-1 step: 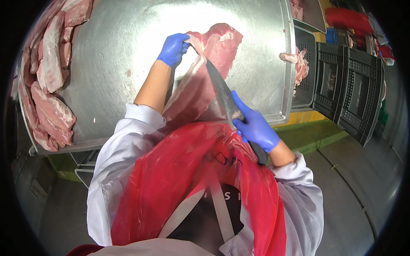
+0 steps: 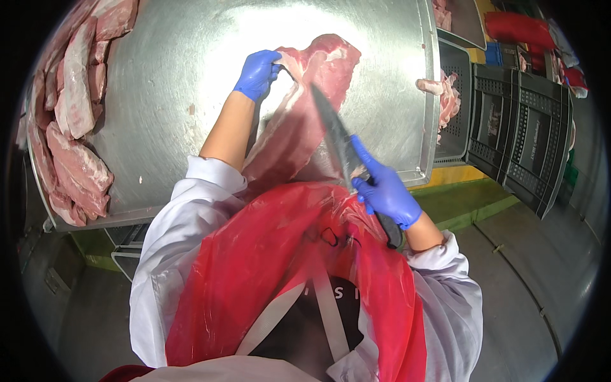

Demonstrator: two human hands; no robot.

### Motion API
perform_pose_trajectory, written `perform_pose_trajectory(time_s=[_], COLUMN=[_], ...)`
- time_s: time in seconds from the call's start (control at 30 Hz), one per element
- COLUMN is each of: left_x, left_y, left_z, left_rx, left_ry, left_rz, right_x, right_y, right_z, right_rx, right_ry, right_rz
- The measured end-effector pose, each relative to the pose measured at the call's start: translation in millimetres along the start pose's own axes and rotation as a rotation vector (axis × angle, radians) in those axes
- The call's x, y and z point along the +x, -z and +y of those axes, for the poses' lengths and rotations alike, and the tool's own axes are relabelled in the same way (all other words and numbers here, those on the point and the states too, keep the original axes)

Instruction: The person uses a knife to trim fat and separate lean meat from large cuts of pork on a stainless steel table. The person repeatedly slices the meat, removes fat layers, and places the trimmed pieces into a nearby basket.

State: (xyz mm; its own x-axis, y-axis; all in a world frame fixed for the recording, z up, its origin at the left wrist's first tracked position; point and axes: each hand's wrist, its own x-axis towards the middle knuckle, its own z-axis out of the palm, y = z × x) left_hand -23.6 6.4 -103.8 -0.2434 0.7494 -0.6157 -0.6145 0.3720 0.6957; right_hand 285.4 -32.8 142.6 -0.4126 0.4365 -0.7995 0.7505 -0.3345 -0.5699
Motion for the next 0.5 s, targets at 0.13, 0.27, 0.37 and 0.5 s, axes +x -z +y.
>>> perform_pose_trajectory(time_s=[0.13, 0.27, 0.37, 0.5], left_x=[-1.0, -12.8, -26.1, -52.2], left_y=[-27.7, -34.0, -39.5, -65.2], left_z=[1.3, 13.1, 11.7, 18.4], left_rx=[0.482, 0.254, 0.442, 0.426], left_ry=[-0.189, 0.004, -0.248, -0.379], left_rz=[-0.03, -0.123, -0.077, -0.081], right_x=[52.2, 130.6, 167.9, 212.5], right_y=[25.9, 14.9, 4.7, 12.7], right_z=[-7.6, -33.8, -66.7, -34.7], right_rx=[-0.003, 0.022, -0.142, -0.573], right_ry=[0.12, 0.287, 0.338, 0.357], right_rz=[0.323, 0.438, 0.368, 0.337])
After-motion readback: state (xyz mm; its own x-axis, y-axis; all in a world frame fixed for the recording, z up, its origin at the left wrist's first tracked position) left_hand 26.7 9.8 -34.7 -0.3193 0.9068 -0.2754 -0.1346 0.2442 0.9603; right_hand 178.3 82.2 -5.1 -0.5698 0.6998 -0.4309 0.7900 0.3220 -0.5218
